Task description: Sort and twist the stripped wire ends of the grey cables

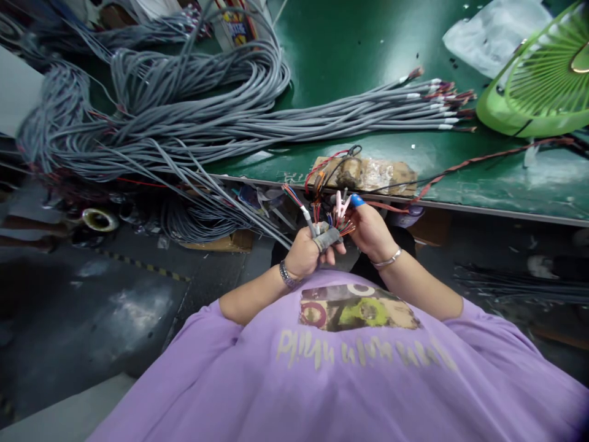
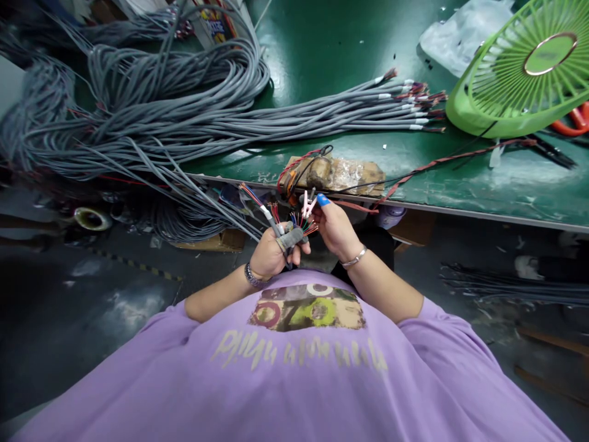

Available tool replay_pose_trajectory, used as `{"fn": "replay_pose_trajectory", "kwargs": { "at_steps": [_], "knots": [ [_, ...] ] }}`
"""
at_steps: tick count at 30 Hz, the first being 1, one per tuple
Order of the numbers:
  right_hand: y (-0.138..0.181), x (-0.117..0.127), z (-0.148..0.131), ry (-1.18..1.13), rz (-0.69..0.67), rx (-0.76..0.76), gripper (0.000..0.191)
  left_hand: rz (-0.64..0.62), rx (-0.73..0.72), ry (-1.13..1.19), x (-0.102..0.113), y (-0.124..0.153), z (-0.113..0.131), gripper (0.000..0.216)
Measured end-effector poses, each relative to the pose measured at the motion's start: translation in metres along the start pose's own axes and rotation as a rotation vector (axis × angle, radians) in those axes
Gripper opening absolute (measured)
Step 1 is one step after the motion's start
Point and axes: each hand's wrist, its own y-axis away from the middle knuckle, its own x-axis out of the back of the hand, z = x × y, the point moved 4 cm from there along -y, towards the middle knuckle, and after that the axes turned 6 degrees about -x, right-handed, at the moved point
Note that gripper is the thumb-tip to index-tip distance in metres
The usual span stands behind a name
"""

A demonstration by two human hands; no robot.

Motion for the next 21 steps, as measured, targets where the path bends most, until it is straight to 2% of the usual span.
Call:
{"fn": "replay_pose_trajectory", "kwargs": {
  "at_steps": [2, 3, 6, 9, 17, 21],
  "knots": [
    [0.000, 0.000, -0.001, 0.062, 0.033, 0.089, 0.042, -0.007, -0.003, 0.000, 0.001, -0.001, -0.001, 0.039],
    [0.000, -0.002, 0.000, 0.070, 0.024, 0.082, 0.046, -0.004, -0.004, -0.003, 0.001, -0.002, -0.002, 0.040],
    [-0.004, -0.008, 0.005, -0.033, -0.049, -0.084, 0.053, 0.013, -0.010, -0.015, 0.002, -0.003, -0.002, 0.040],
    [-0.006, -0.013, 0.005, -0.150, -0.063, -0.180, 0.050, 0.016, -0.019, -0.011, 0.002, -0.005, -0.003, 0.041],
    [-0.004, -0.012, 0.004, -0.195, -0.026, -0.216, 0.043, 0.020, -0.002, -0.003, 0.002, -0.006, -0.008, 0.040],
    [-0.003, -0.012, 0.006, -0.227, -0.061, -0.227, 0.046, 0.023, -0.006, -0.005, 0.002, -0.001, -0.004, 0.041]
  ]
}}
